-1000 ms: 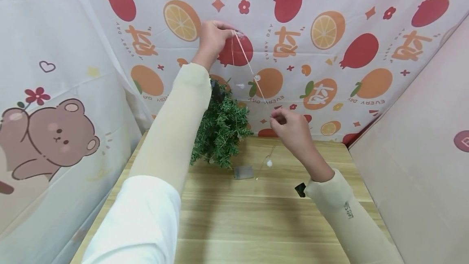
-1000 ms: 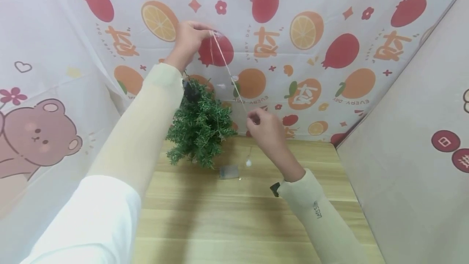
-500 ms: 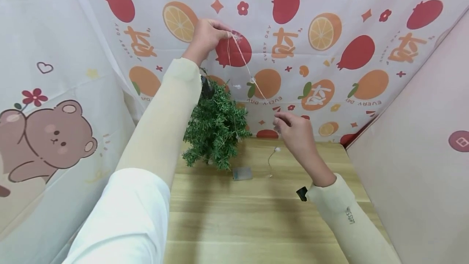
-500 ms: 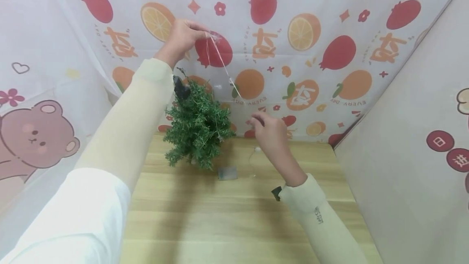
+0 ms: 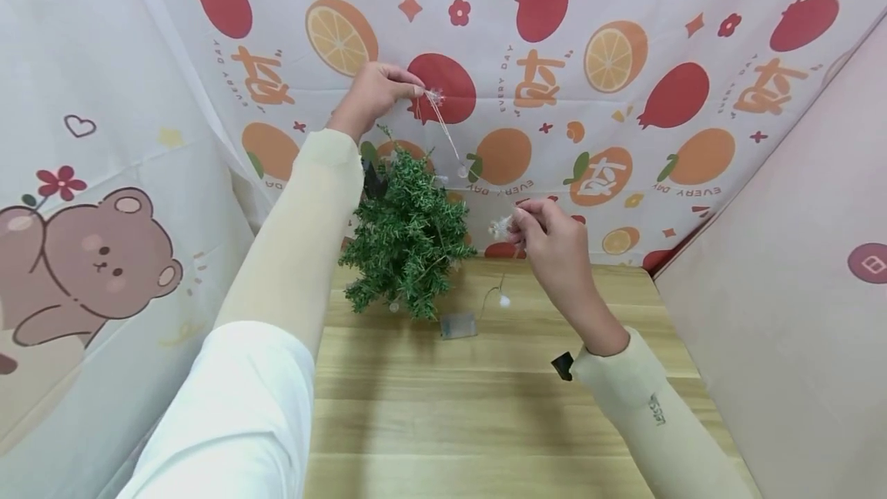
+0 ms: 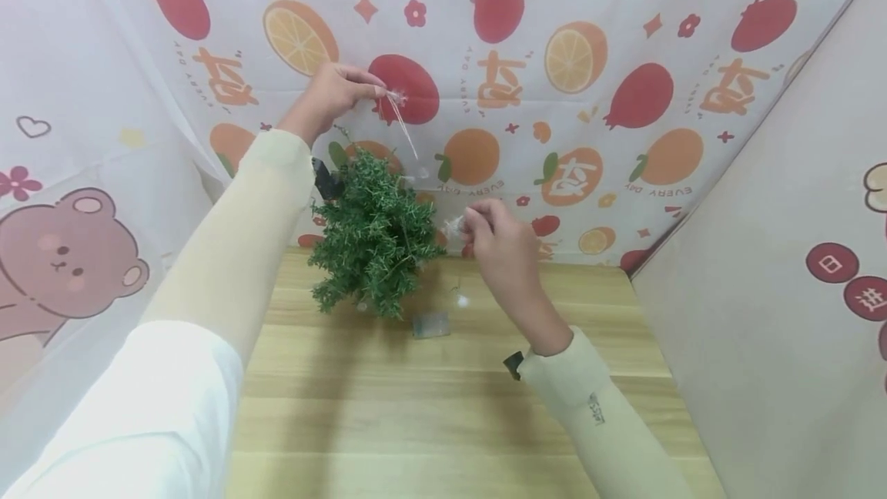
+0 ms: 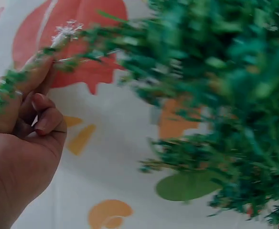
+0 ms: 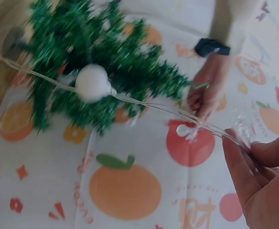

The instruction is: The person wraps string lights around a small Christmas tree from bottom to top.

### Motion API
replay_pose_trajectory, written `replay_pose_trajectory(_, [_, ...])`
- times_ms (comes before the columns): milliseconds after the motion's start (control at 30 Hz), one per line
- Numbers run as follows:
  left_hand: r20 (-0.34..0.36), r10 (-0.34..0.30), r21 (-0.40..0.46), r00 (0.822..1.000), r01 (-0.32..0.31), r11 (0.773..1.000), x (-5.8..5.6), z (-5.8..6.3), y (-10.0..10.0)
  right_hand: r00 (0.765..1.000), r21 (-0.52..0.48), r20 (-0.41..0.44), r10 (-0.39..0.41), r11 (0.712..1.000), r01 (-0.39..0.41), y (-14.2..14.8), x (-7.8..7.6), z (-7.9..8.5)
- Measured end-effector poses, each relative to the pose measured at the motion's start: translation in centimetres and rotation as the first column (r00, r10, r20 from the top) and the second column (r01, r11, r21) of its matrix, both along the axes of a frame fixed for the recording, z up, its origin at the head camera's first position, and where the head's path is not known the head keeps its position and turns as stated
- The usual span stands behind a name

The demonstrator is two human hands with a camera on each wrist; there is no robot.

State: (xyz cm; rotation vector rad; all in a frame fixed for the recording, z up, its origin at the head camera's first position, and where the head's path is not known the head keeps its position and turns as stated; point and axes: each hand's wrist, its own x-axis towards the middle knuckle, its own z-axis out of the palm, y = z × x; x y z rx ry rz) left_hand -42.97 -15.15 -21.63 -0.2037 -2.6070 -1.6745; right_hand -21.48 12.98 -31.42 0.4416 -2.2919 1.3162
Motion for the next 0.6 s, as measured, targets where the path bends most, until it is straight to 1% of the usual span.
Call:
replay_pose_trajectory(67, [-0.016,0.003,0.045,1.0,-0.003,0.999,0.0,-0.7,-0.3,0.998,-0.071,0.034,0.05,0.996,-0.048,-0.5,0.2,0.5])
replay_pose_trajectory(167, [-0.023,0.011,0.135,1.0,-0.007,0.991,0.0,-1.8,-0.5,0.988,-0.163,0.094,0.122,0.981,-0.105,-1.2,0.8,1.1])
replay_pose_trajectory(267, [-0.017,0.024,0.207,1.0,-0.02,0.978,-0.2,-2.5,-0.5,0.968,-0.242,0.155,0.196,0.958,-0.155,-1.8,1.5,1.6])
replay_pose_trajectory(333, [-0.009,0.036,0.239,0.999,-0.033,0.97,-0.3,-2.8,-0.4,0.947,-0.289,0.197,0.252,0.938,-0.189,-2.3,2.1,1.8])
replay_pose_trajectory(400, [0.0,0.051,0.266,0.999,-0.049,0.963,-0.5,-3.1,-0.3,0.922,-0.329,0.234,0.308,0.917,-0.223,-2.9,2.7,2.0])
replay_pose_trajectory(500, [-0.002,0.066,0.298,0.998,-0.063,0.952,-0.5,-3.7,-0.1,0.873,-0.356,0.287,0.395,0.89,-0.285,-3.7,3.8,2.2])
replay_pose_trajectory(567, [-0.012,0.066,0.32,0.998,-0.058,0.946,-0.5,-4.0,-0.1,0.832,-0.376,0.325,0.449,0.869,-0.322,-4.2,4.4,2.3])
replay_pose_trajectory(600, [-0.019,0.064,0.332,0.998,-0.054,0.942,-0.4,-4.2,-0.1,0.807,-0.39,0.349,0.477,0.856,-0.338,-4.4,4.7,2.4])
